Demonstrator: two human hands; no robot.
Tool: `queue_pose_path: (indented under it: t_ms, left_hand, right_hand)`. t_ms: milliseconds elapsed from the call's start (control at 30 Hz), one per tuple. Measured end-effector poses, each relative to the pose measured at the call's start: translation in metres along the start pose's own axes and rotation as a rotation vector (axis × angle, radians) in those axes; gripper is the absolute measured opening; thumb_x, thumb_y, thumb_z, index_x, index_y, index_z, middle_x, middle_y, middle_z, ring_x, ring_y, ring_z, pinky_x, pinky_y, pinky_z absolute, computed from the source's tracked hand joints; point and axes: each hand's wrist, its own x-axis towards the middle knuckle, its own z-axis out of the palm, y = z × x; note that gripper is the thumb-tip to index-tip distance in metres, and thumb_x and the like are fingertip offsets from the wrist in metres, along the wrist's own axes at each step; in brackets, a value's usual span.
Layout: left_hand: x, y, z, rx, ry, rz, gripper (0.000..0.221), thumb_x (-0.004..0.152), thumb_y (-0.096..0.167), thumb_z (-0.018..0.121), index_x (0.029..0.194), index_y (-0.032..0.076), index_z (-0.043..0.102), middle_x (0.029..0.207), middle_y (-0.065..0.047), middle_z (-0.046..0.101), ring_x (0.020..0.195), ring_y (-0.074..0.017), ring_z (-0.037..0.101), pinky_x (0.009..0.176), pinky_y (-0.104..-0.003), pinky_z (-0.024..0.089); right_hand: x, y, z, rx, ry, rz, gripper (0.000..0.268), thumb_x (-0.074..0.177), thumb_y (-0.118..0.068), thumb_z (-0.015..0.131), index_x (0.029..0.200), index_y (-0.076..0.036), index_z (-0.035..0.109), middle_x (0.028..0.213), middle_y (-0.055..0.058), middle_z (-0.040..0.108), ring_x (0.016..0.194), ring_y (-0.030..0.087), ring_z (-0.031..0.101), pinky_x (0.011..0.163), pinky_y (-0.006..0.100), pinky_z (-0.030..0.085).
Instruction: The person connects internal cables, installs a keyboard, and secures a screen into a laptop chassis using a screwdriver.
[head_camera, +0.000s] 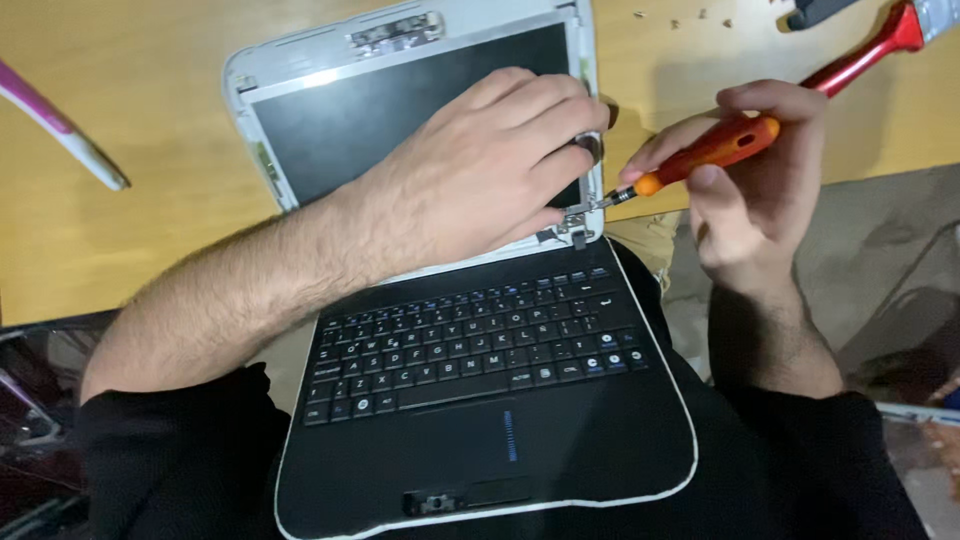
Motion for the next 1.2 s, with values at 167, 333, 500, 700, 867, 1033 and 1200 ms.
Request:
queue_pose_path:
  t_ms: [167,333,500,700,867,1033,1200]
  left_hand:
    - [0.007,-0.004,0.020,-0.062,0.026,0.069,0.054,0.105,0.056,0.102,0.138,0.015,0.092,0.147,-0.005,0.076,0.147,-0.0264,0.065,0.132,-0.045,0.049]
    - [0.001,-0.006,0.018,-0.068,0.073,0.083,0.040,0.113,0.045,0.104,0.139,0.017,0.092,0.140,-0.001,0.076,0.147,-0.0252,0.068,0.132,-0.044,0.049]
    - [0.000,-0.009,0.017,-0.041,0.094,0.113,0.037,0.119,0.046,0.102,0.138,0.015,0.091,0.136,-0.001,0.080,0.147,-0.0255,0.071,0.131,-0.043,0.052]
    - [0.003,-0.007,0.014,-0.006,0.203,0.148,0.017,0.123,0.029,0.102,0.120,0.015,0.094,0.131,-0.001,0.084,0.139,-0.0246,0.076,0.127,-0.040,0.056]
    - [0.003,-0.003,0.016,-0.117,0.282,0.129,0.015,0.128,0.012,0.087,0.114,0.007,0.088,0.122,-0.004,0.087,0.122,-0.0232,0.078,0.121,-0.044,0.059]
    - [0.006,-0.006,0.010,-0.014,0.273,0.201,0.016,0.128,0.010,0.088,0.114,0.016,0.086,0.123,-0.002,0.083,0.121,-0.0241,0.076,0.118,-0.043,0.060]
    - [0.006,-0.004,0.009,0.026,0.245,0.214,0.008,0.129,0.015,0.090,0.122,0.018,0.090,0.127,-0.001,0.083,0.124,-0.0246,0.076,0.119,-0.045,0.058]
  right_hand:
    - [-0.002,0.000,-0.002,-0.064,-0.038,-0.047,0.044,0.124,-0.001,0.069,0.148,-0.002,0.033,0.116,0.033,0.077,0.103,0.041,0.086,0.099,0.046,0.074]
    - [-0.004,0.013,-0.004,-0.078,-0.032,-0.087,0.042,0.123,0.005,0.066,0.144,-0.001,0.031,0.113,0.036,0.077,0.099,0.045,0.085,0.097,0.048,0.075]
    - [-0.003,0.015,-0.005,-0.075,-0.052,-0.097,0.042,0.121,0.008,0.064,0.143,0.000,0.030,0.109,0.038,0.074,0.095,0.047,0.085,0.093,0.049,0.074]
    - [-0.003,0.021,-0.010,-0.045,-0.084,-0.126,0.043,0.119,0.011,0.069,0.141,-0.001,0.034,0.109,0.033,0.072,0.100,0.045,0.088,0.094,0.049,0.079]
    - [-0.004,0.021,-0.009,-0.040,-0.083,-0.115,0.043,0.120,0.009,0.068,0.141,-0.001,0.033,0.111,0.035,0.073,0.101,0.046,0.087,0.096,0.050,0.078]
    - [-0.004,0.021,-0.010,-0.048,-0.077,-0.118,0.040,0.121,0.008,0.068,0.141,0.000,0.034,0.113,0.034,0.072,0.101,0.046,0.087,0.097,0.050,0.078]
    - [-0.003,0.017,-0.009,-0.084,-0.102,-0.138,0.040,0.122,0.004,0.067,0.141,-0.001,0.033,0.111,0.035,0.075,0.102,0.047,0.087,0.097,0.051,0.077]
